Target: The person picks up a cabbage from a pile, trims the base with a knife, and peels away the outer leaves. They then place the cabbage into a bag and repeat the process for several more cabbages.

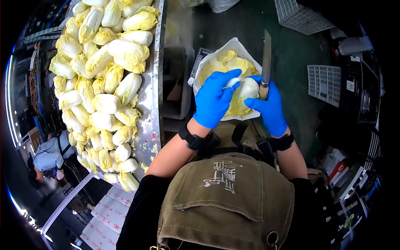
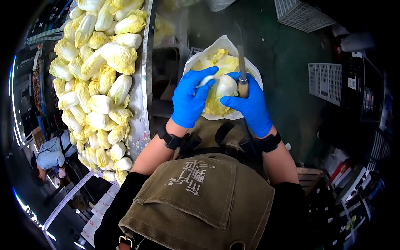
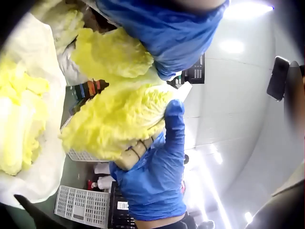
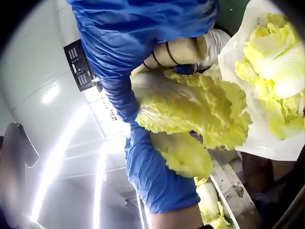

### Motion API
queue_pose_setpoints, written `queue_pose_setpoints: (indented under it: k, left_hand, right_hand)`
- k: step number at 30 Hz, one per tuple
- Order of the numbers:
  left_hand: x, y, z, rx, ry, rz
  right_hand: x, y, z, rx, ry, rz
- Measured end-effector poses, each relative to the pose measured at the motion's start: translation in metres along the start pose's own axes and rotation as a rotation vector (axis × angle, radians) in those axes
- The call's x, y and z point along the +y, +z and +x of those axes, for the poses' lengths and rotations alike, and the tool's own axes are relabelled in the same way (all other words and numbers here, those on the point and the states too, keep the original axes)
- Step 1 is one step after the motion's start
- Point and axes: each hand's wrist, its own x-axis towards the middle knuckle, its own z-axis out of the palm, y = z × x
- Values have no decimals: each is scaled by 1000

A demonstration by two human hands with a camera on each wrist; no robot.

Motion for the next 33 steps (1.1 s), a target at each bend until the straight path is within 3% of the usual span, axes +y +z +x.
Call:
queue_pose_setpoints:
  k: [2, 4, 9, 12, 14, 17, 24, 27, 33]
  left_hand:
    - [-13, -4, 0, 57, -94, -208]
    - [-32, -13, 6, 114, -65, -217]
    - [-43, -3, 2, -220, -105, 33]
    - [-17, -8, 3, -446, -389, -670]
    - [4, 0, 0, -488, -496, -960]
    - [9, 8, -3, -526, -310, -938]
    - [22, -10, -3, -436, -325, -788]
    - [22, -13, -4, -398, -320, -964]
    - [30, -20, -7, -362, -340, -966]
  right_hand:
    - [1, -9, -1, -15, 20, 6]
    - [8, -25, 3, -12, 45, 49]
    - [-2, -34, 4, -135, 46, 160]
    - [-5, -27, 5, -199, 60, 243]
    - [-6, -21, 4, -211, 101, 267]
    - [-12, -7, 1, -151, 75, 223]
    - [-27, 19, -2, -61, -161, -33]
    - [-39, 31, -8, -14, -183, -57]
    - [-27, 27, -16, 30, -195, -66]
